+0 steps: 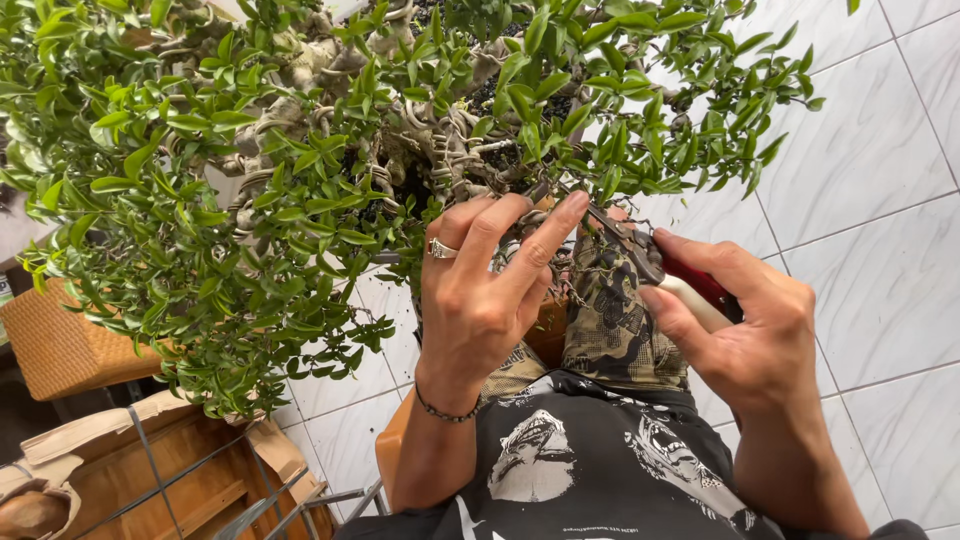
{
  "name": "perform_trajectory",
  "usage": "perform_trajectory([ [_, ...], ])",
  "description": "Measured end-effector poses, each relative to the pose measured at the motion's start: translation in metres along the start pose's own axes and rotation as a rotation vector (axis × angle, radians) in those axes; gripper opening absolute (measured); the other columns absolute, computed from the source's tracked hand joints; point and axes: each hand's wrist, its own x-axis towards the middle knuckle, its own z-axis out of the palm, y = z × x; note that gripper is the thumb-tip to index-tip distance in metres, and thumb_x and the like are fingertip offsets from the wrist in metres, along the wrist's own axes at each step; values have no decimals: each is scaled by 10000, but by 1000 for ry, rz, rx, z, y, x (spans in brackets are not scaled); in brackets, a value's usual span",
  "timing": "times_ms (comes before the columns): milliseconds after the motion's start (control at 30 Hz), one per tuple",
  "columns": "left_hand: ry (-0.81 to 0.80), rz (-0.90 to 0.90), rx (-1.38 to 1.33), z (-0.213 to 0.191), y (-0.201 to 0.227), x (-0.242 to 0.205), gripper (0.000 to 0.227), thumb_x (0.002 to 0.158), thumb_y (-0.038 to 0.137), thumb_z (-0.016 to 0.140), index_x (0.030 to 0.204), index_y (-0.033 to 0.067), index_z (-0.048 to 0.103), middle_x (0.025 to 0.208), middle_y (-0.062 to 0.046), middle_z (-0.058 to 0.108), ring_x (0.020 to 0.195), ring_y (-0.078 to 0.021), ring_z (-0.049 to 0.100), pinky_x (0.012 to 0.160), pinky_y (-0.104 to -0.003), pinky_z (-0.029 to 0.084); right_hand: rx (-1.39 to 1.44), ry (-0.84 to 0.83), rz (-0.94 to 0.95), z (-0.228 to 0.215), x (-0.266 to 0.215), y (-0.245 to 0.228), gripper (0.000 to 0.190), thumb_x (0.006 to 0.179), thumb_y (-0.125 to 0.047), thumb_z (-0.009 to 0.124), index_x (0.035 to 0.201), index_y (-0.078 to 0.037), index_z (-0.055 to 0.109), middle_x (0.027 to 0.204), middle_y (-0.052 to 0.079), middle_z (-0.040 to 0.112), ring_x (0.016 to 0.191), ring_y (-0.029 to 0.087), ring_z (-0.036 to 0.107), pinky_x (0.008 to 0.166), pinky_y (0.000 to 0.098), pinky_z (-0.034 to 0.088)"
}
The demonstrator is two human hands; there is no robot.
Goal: The person trims a bonsai tree using shears, reaching into the foliage to cut small branches and then pulling the clippings away with their fingers.
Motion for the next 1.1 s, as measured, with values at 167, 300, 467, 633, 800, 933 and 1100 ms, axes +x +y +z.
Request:
perform_trajectory([
  [167,-29,-25,-1,0,0,-2,398,1037,-10,639,1391,162,703,1227,-119,647,1126,-321,614,1003,-454,498,7,-12,47,-1,4,0,429,903,-125,790,1289,46,716,1116,173,767,1000,185,728,977,293,618],
  [300,-28,-23,11,0,1,0,354,1067,21,617,1381,154,711,1216,-123,635,1110,-315,596,1005,-450,505,44,-16,29,-1,5,4,446,887,-99,800,1293,61,708,1096,174,762,964,170,718,947,269,626],
  [467,-36,-41,-9,-1,2,0,365,1080,27,587,1403,164,687,1227,-117,637,1113,-312,606,1023,-436,499,110,-27,49,-3,12,0,452,870,-80,783,1276,98,695,1098,197,749,978,204,724,913,284,657],
  [633,-31,-44,-10,0,2,-1,345,1099,56,549,1399,158,687,1236,-119,638,1107,-316,604,1014,-444,504,117,-56,78,-6,17,2,447,861,-55,780,1272,100,694,1115,192,747,997,197,716,926,294,661],
  [800,-24,-35,-31,0,1,-1,323,1112,70,546,1395,141,685,1223,-123,635,1094,-311,607,1026,-454,516,67,-96,-20,-10,21,14,408,843,-77,804,1205,87,714,1193,207,758,1003,204,732,903,285,640],
  [933,-11,-33,-33,-1,0,0,320,1112,57,553,1393,141,683,1205,-122,635,1085,-305,612,1042,-465,530,57,-105,-30,-13,23,15,410,832,-57,813,1205,84,720,1218,207,758,1025,196,728,923,272,611],
  [1100,-5,-28,-42,0,0,0,332,1104,36,542,1388,132,685,1212,-120,639,1089,-300,617,1035,-466,534,37,-112,-40,-15,25,13,424,830,-67,830,1215,77,729,1158,186,771,960,158,712,903,244,592],
])
